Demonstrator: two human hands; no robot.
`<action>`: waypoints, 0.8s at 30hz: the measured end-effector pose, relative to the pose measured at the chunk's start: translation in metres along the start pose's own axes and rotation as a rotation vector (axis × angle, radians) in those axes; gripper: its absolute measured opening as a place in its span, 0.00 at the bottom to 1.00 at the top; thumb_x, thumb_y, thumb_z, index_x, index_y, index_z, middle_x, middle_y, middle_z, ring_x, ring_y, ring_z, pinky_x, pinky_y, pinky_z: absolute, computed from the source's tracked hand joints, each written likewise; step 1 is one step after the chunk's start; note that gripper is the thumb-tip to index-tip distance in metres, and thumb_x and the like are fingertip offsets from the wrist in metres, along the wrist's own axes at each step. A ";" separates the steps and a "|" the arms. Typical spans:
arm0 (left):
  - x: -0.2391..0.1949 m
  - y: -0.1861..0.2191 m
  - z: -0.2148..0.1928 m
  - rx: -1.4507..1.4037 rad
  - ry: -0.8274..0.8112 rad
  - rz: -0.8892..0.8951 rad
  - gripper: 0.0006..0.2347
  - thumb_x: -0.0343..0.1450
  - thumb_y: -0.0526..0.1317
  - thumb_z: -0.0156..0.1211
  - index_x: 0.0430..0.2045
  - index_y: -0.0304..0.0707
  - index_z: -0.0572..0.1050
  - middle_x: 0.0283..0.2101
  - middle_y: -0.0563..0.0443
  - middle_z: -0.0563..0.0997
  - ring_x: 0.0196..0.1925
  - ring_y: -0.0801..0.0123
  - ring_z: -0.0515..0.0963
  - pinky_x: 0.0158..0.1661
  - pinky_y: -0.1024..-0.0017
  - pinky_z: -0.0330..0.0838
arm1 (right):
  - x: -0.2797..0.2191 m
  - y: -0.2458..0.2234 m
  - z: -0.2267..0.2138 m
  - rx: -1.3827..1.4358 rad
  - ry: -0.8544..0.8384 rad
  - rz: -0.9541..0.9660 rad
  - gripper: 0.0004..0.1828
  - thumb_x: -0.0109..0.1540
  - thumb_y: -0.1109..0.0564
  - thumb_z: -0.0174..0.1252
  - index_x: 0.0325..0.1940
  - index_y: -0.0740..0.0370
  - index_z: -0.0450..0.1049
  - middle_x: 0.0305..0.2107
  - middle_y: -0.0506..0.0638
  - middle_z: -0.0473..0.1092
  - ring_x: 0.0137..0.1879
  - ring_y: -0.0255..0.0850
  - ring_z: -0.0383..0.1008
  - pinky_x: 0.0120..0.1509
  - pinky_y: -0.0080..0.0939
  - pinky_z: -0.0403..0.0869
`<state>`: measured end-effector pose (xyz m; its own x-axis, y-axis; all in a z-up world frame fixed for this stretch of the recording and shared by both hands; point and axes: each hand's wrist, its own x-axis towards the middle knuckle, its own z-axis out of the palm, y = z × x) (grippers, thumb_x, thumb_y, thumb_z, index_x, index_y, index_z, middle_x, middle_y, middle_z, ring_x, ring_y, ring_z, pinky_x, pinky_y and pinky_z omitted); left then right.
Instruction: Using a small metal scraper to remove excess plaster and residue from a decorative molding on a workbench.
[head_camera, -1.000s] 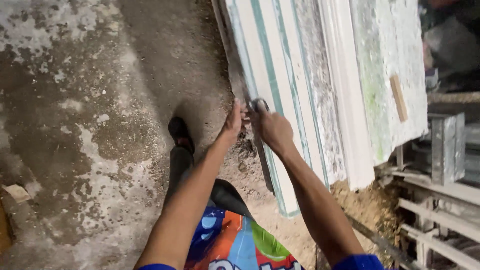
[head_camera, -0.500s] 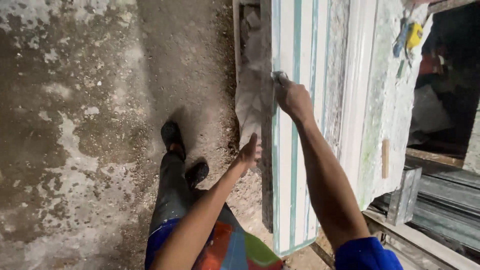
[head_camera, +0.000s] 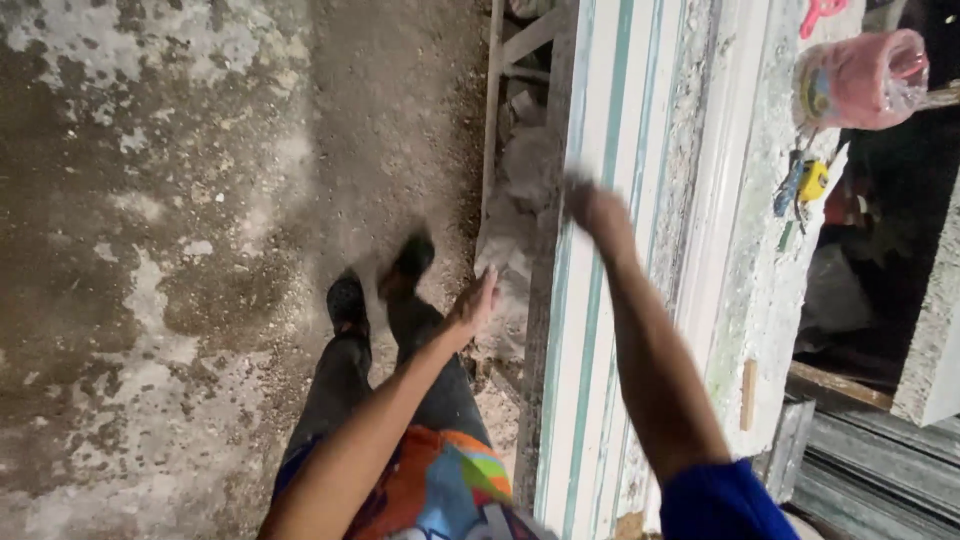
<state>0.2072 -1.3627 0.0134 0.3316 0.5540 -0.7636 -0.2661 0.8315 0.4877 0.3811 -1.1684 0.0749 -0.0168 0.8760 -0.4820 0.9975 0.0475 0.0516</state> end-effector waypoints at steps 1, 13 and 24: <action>-0.008 0.016 -0.002 -0.012 0.023 0.044 0.34 0.77 0.66 0.31 0.69 0.39 0.63 0.64 0.35 0.73 0.68 0.44 0.70 0.58 0.54 0.68 | 0.042 0.003 -0.004 -0.023 0.030 0.018 0.16 0.65 0.45 0.46 0.39 0.51 0.77 0.20 0.52 0.73 0.25 0.48 0.73 0.29 0.52 0.68; 0.093 0.125 -0.062 -0.126 0.124 0.115 0.32 0.77 0.69 0.32 0.59 0.42 0.69 0.51 0.42 0.72 0.50 0.59 0.73 0.49 0.64 0.68 | 0.025 -0.012 -0.025 0.011 -0.107 0.019 0.18 0.64 0.52 0.51 0.56 0.61 0.73 0.27 0.65 0.75 0.33 0.59 0.77 0.36 0.56 0.69; 0.126 0.278 -0.059 -0.121 0.091 0.073 0.34 0.76 0.67 0.30 0.67 0.42 0.65 0.66 0.36 0.73 0.68 0.47 0.72 0.60 0.54 0.69 | -0.024 -0.058 -0.080 0.099 -0.279 0.205 0.24 0.68 0.47 0.39 0.69 0.40 0.61 0.31 0.64 0.77 0.36 0.62 0.81 0.39 0.62 0.74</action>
<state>0.1221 -1.0646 0.0281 0.2259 0.6025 -0.7655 -0.3956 0.7749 0.4931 0.3184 -1.1540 0.1537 0.1896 0.6971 -0.6914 0.9803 -0.1743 0.0930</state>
